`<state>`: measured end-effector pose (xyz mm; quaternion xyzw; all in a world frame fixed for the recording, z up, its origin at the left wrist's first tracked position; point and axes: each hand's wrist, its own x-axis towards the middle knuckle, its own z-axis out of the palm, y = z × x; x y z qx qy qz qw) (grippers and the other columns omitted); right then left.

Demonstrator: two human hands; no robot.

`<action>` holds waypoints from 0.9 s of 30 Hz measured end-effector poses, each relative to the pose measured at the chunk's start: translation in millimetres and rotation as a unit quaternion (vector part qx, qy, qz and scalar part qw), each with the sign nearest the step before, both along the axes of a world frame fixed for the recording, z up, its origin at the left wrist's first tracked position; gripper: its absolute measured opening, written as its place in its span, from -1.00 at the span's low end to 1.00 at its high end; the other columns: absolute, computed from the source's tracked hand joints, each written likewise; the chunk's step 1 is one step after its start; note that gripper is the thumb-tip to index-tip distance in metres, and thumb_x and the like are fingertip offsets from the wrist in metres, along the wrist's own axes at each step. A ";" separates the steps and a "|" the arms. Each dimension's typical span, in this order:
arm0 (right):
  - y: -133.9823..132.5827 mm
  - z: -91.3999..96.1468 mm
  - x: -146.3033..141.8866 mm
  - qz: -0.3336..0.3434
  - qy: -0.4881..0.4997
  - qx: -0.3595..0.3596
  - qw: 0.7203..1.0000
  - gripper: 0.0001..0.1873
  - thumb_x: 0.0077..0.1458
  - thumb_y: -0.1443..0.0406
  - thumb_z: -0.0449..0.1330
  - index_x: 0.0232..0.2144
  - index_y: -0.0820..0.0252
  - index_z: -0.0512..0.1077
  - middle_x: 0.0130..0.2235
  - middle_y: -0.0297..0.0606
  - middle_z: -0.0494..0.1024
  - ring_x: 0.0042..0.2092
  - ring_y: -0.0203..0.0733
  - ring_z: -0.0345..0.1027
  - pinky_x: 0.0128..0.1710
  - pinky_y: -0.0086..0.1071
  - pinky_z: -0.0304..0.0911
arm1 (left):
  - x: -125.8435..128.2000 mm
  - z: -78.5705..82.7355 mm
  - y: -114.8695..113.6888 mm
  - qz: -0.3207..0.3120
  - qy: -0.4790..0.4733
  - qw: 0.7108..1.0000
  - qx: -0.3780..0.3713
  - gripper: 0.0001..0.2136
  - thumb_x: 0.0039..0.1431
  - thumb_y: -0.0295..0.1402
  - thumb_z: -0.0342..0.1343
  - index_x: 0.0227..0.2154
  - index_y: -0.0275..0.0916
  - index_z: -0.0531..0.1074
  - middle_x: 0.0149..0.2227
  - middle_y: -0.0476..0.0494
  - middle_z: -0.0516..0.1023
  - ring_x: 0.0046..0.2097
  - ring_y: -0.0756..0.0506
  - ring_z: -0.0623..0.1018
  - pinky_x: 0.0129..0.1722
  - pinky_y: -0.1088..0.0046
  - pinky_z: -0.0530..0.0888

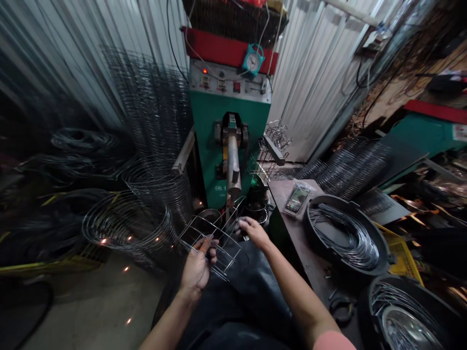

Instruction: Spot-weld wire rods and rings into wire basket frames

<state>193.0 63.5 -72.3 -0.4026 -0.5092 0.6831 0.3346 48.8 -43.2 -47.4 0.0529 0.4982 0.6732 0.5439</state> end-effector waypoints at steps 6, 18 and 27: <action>-49.2 -15.1 15.7 0.088 -0.067 0.066 0.992 -0.63 -0.10 0.01 0.21 -0.46 0.21 0.42 -0.54 -0.42 0.35 -0.49 -0.38 0.18 -0.42 -0.46 0.13 | 9.2 -5.1 -2.4 0.020 -0.019 0.999 0.033 -0.70 -0.30 -0.35 0.32 -0.42 -0.30 0.42 -0.49 -0.04 0.51 -0.62 0.14 0.30 -0.71 0.67 0.23; -40.9 -8.8 -2.0 0.057 -0.055 0.105 0.991 -0.63 -0.09 -0.02 0.17 -0.45 0.17 0.47 -0.55 -0.41 0.36 -0.51 -0.37 0.15 -0.47 -0.47 0.11 | -1.4 -4.7 5.7 0.021 -0.007 1.000 0.023 -0.83 -0.13 -0.42 0.24 -0.41 -0.29 0.41 -0.47 -0.01 0.50 -0.66 0.17 0.28 -0.74 0.70 0.22; -72.8 8.6 -3.8 0.025 -0.046 0.105 0.993 -0.68 -0.07 0.04 0.18 -0.54 0.17 0.39 -0.60 -0.43 0.33 -0.54 -0.37 0.17 -0.51 -0.49 0.10 | -18.0 -25.9 -57.7 -0.025 0.128 0.991 0.036 -0.63 -0.03 -0.36 0.19 -0.10 -0.19 0.34 -0.14 -0.21 0.50 -0.14 -0.13 0.52 -0.14 0.30 0.47</action>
